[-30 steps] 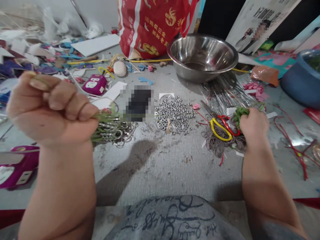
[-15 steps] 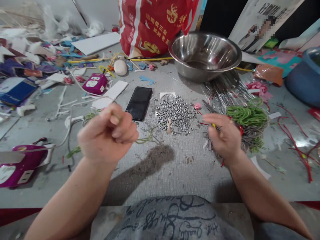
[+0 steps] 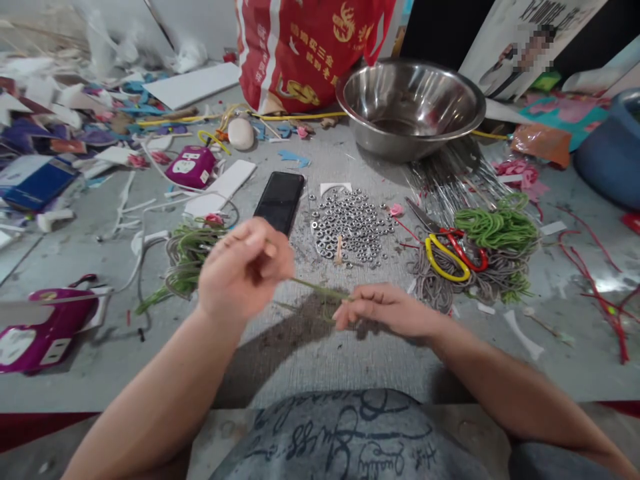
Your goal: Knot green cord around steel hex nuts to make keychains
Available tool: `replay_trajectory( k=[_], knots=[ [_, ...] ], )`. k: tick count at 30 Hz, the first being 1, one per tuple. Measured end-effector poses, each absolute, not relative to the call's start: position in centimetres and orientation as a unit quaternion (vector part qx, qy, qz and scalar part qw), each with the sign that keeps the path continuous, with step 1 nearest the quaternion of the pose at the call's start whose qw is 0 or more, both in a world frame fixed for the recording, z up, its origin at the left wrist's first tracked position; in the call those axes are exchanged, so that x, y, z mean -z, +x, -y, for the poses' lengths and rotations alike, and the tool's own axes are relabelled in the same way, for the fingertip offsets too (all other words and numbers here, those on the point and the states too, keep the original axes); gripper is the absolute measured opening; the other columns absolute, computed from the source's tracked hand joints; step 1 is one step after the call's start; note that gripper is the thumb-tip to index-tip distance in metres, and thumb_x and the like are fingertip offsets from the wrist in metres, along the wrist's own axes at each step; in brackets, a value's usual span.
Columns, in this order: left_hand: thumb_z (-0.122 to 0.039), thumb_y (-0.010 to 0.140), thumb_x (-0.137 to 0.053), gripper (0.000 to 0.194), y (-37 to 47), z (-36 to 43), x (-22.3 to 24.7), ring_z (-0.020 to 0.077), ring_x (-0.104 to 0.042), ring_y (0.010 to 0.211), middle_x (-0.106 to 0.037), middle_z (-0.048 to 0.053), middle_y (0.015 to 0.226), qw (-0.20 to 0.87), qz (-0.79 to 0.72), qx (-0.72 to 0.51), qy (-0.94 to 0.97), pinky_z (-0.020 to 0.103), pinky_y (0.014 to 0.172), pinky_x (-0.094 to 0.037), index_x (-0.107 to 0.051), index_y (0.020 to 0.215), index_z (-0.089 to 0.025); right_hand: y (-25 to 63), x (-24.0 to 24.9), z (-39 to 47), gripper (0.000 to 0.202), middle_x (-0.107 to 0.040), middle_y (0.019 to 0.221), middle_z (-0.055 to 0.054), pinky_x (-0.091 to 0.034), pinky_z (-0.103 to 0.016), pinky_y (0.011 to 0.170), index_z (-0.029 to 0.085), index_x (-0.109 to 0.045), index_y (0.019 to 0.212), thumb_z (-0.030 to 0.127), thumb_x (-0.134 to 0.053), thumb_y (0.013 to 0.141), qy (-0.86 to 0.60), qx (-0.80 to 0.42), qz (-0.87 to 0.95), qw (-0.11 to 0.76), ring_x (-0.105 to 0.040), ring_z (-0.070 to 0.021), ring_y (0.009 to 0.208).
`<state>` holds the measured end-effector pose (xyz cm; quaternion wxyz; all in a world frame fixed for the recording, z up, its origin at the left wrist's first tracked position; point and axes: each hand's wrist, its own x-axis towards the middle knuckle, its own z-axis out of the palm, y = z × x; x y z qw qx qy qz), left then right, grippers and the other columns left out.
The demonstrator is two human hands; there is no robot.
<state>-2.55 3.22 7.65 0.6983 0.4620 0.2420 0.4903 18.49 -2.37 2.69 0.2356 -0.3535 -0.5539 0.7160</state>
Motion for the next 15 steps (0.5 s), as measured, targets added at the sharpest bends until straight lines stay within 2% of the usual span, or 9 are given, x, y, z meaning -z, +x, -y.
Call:
replay_trajectory(
  k=[3, 6, 10, 15],
  knots=[
    [-0.017, 0.076, -0.052, 0.020, -4.2, -5.4, -7.1, 0.0041, -0.029, 0.035, -0.040, -0.006, 0.041, 0.586, -0.351, -0.562, 0.467, 0.023, 0.037, -0.016, -0.050, 0.056, -0.017, 19.3, -2.2, 1.8, 0.029, -0.069, 0.073, -0.003, -0.046, -0.028, 0.073, 0.017, -0.057, 0.070, 0.043, -0.055, 0.082, -0.362, -0.753, 0.440, 0.330, -0.063, -0.0127, 0.074],
    [-0.011, 0.077, -0.053, 0.020, -5.2, -6.5, -5.7, 0.0028, -0.031, 0.041, -0.041, -0.008, 0.043, 0.397, -0.454, -0.608, 0.516, 0.023, 0.042, -0.015, -0.052, 0.057, -0.016, 19.6, -1.9, 1.1, 0.029, -0.068, 0.063, -0.002, -0.048, -0.029, 0.072, 0.017, -0.056, 0.065, 0.043, -0.062, 0.077, -0.363, -0.782, 0.355, 0.361, -0.065, -0.0141, 0.067],
    [-0.015, 0.075, -0.059, 0.017, -5.7, -6.9, -4.4, 0.0025, -0.028, 0.044, -0.037, -0.009, 0.044, 0.194, -0.546, -0.524, 0.624, 0.024, 0.046, -0.017, -0.055, 0.059, -0.015, 19.8, -1.6, 0.6, 0.026, -0.070, 0.067, -0.004, -0.052, -0.029, 0.059, 0.016, -0.056, 0.067, 0.039, -0.066, 0.073, -0.370, -0.813, 0.283, 0.349, -0.066, -0.0153, 0.060],
    [-0.020, 0.073, -0.059, 0.021, -5.2, -7.2, -3.8, 0.0086, -0.029, 0.043, -0.036, -0.006, 0.042, 0.103, -0.523, -0.431, 0.728, 0.025, 0.047, -0.016, -0.052, 0.052, -0.018, 19.7, -1.2, 0.4, 0.019, -0.070, 0.072, -0.006, -0.054, -0.027, 0.054, 0.014, -0.060, 0.073, 0.033, -0.064, 0.074, -0.382, -0.827, 0.256, 0.324, -0.066, -0.0153, 0.060]
  ],
)
